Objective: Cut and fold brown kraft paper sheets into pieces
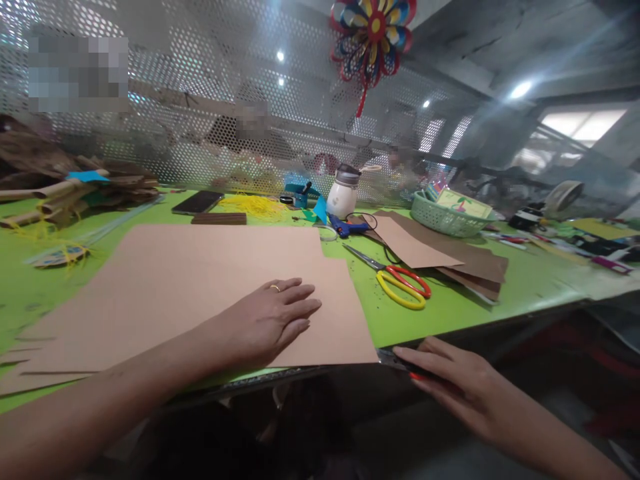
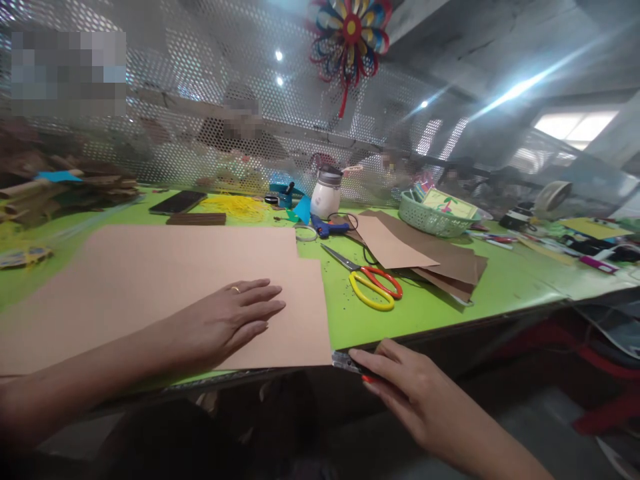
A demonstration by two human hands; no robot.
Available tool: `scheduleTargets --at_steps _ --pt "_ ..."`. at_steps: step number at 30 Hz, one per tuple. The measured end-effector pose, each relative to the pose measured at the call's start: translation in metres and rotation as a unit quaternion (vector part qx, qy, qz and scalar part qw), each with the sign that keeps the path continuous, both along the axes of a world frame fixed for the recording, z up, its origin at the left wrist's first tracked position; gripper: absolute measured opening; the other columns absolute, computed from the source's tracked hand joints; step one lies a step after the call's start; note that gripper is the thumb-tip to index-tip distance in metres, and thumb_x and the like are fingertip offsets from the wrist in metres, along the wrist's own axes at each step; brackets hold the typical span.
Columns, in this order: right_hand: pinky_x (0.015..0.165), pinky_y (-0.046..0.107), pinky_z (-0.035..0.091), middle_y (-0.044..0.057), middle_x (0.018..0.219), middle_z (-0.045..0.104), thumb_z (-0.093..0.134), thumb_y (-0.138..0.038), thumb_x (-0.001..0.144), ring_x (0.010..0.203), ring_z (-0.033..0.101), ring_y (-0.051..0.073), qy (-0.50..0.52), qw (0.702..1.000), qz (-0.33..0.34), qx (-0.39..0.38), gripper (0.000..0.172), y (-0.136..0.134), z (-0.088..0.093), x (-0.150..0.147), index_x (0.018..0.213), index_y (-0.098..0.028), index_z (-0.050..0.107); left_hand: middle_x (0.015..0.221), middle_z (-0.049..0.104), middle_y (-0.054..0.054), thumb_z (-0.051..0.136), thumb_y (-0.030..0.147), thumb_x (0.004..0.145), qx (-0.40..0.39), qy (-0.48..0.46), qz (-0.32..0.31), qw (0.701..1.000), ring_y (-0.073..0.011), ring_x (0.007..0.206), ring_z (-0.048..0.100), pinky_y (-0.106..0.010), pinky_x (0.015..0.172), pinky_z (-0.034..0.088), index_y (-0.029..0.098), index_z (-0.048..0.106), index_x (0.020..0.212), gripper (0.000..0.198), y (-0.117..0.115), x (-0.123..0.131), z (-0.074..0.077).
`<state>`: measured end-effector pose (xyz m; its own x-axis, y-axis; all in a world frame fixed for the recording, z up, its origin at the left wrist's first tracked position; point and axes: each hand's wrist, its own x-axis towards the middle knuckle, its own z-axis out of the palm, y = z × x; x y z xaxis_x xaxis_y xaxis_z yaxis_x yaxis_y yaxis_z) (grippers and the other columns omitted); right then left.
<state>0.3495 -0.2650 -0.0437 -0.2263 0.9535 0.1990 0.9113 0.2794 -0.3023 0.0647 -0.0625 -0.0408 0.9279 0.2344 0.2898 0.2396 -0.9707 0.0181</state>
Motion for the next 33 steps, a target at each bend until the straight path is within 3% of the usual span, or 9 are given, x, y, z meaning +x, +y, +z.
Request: scheduleTargets --at_steps 10,26,33 --pt "0.084 0.029 0.056 0.007 0.110 0.066 0.049 -0.029 0.095 0.099 0.067 0.019 -0.001 1.000 0.000 -0.018 0.040 0.002 0.000 0.001 0.134 -0.036 0.052 0.139 0.055 -0.008 0.034 0.035 0.100 0.005 0.005 0.005 1.000 -0.0262 0.132 0.045 -0.043 0.111 0.034 0.021 0.055 0.131 0.040 0.001 0.001 -0.001" --pt "0.076 0.024 0.057 0.008 0.104 0.068 0.050 -0.032 0.095 0.093 0.069 0.019 -0.016 1.000 -0.004 0.008 0.038 -0.010 0.005 0.001 0.132 -0.033 0.056 0.138 0.056 -0.008 0.034 0.033 0.101 0.024 0.008 -0.007 1.000 -0.0251 0.131 0.047 -0.041 0.112 0.031 0.020 0.055 0.131 0.039 0.001 0.000 -0.002" --pt "0.083 0.028 0.056 0.008 0.110 0.066 0.048 -0.030 0.096 0.099 0.067 0.019 -0.018 1.000 -0.003 -0.023 0.038 -0.001 0.006 -0.003 0.133 -0.034 0.054 0.140 0.054 -0.009 0.034 0.034 0.100 0.010 0.015 0.002 1.000 -0.0266 0.132 0.045 -0.043 0.112 0.032 0.020 0.054 0.133 0.041 0.002 0.001 -0.003"
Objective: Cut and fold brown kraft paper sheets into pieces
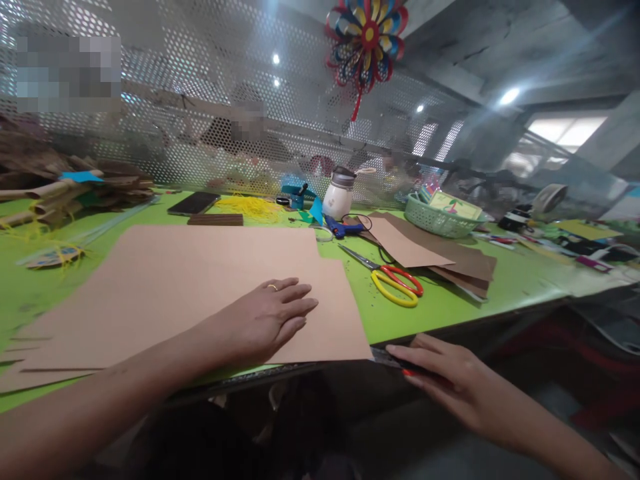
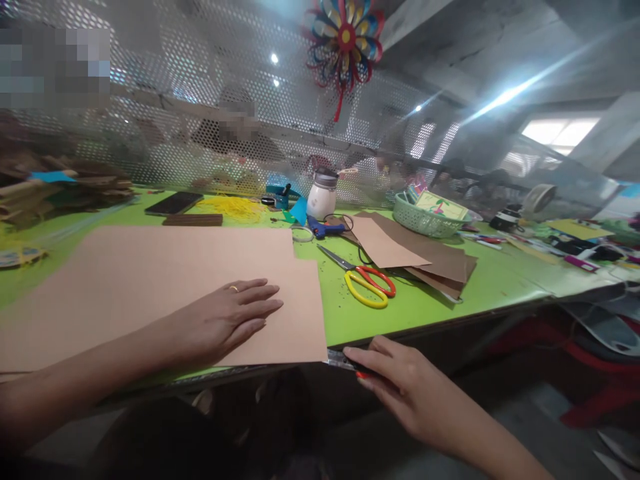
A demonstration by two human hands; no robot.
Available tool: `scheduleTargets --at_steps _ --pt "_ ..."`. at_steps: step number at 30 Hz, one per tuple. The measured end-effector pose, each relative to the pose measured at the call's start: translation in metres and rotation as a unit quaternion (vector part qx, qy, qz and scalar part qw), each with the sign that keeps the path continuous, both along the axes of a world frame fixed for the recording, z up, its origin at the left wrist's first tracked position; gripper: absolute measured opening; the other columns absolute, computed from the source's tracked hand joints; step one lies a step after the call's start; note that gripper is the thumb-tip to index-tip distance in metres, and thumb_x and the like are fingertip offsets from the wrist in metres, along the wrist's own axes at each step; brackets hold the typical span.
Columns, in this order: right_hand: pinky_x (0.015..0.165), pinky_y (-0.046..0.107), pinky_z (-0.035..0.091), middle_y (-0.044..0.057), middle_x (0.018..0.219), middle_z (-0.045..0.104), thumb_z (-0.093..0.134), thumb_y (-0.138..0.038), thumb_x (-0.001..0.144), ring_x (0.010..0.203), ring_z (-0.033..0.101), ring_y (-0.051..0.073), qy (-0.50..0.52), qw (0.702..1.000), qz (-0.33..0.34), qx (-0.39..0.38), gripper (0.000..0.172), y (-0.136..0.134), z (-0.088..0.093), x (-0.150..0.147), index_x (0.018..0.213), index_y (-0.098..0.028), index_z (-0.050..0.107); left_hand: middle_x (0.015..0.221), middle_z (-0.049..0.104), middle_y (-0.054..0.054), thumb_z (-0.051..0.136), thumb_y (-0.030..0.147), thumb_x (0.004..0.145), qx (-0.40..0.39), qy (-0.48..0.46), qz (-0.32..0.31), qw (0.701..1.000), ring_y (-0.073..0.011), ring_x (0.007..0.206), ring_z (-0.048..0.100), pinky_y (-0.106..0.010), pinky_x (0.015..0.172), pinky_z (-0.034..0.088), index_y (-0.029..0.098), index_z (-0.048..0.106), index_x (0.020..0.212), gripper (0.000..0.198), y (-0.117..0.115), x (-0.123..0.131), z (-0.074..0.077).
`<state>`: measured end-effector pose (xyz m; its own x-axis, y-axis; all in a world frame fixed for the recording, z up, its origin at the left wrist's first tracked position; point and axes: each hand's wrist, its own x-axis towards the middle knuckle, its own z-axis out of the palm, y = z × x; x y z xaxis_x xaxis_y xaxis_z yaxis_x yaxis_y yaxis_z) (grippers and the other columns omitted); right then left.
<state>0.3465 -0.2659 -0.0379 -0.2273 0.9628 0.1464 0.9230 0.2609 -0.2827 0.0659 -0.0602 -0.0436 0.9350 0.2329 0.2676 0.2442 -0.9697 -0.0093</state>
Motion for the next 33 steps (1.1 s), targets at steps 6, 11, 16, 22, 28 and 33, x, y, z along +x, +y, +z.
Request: scheduleTargets --at_steps 6,11,16,22,28,33 --pt "0.077 0.023 0.057 0.007 0.106 0.068 0.051 -0.029 0.094 0.094 0.069 0.018 0.006 1.000 -0.006 0.022 0.038 -0.009 0.000 -0.002 0.132 -0.033 0.056 0.140 0.055 -0.008 0.034 0.035 0.100 -0.004 -0.002 0.003 1.000 -0.0263 0.131 0.046 -0.043 0.111 0.033 0.021 0.055 0.133 0.041 -0.001 0.001 0.001" --pt "0.077 0.021 0.055 0.007 0.100 0.068 0.052 -0.029 0.094 0.089 0.069 0.016 0.004 1.000 -0.014 0.022 0.036 -0.016 0.004 -0.003 0.129 -0.030 0.058 0.140 0.054 -0.008 0.033 0.034 0.101 0.009 0.005 0.001 1.000 -0.0258 0.132 0.046 -0.042 0.112 0.032 0.020 0.054 0.133 0.041 -0.002 0.000 0.002" --pt "0.079 0.024 0.053 0.005 0.100 0.063 0.048 -0.028 0.096 0.089 0.065 0.015 0.019 0.999 -0.021 -0.020 0.037 -0.010 0.002 -0.007 0.133 -0.030 0.054 0.141 0.053 -0.008 0.033 0.035 0.101 0.010 0.016 0.013 1.000 -0.0255 0.131 0.046 -0.042 0.111 0.033 0.021 0.053 0.134 0.041 -0.001 0.000 0.003" --pt "0.082 0.028 0.051 0.006 0.101 0.060 0.042 -0.029 0.099 0.091 0.062 0.015 0.019 0.999 -0.029 -0.041 0.038 -0.008 0.003 -0.006 0.136 -0.029 0.049 0.135 0.057 -0.009 0.035 0.033 0.099 0.022 -0.003 0.025 0.999 -0.0301 0.132 0.044 -0.047 0.108 0.035 0.022 0.058 0.127 0.037 -0.002 0.003 -0.001" --pt "0.086 0.030 0.050 0.008 0.107 0.060 0.041 -0.032 0.100 0.097 0.062 0.017 0.015 0.997 -0.034 -0.066 0.037 -0.010 0.009 0.006 0.136 -0.028 0.050 0.126 0.060 -0.011 0.037 0.029 0.098 0.051 -0.007 0.075 0.996 -0.0320 0.122 0.049 -0.050 0.097 0.042 0.021 0.060 0.118 0.031 -0.022 0.016 -0.004" --pt "0.088 0.033 0.051 0.009 0.110 0.061 0.042 -0.033 0.099 0.100 0.062 0.020 0.011 0.996 -0.032 -0.077 0.036 -0.005 0.010 0.010 0.133 -0.030 0.052 0.118 0.062 -0.014 0.034 0.025 0.098 0.062 0.005 0.115 0.991 -0.0335 0.112 0.054 -0.049 0.089 0.044 0.018 0.062 0.112 0.033 -0.033 0.019 -0.001"
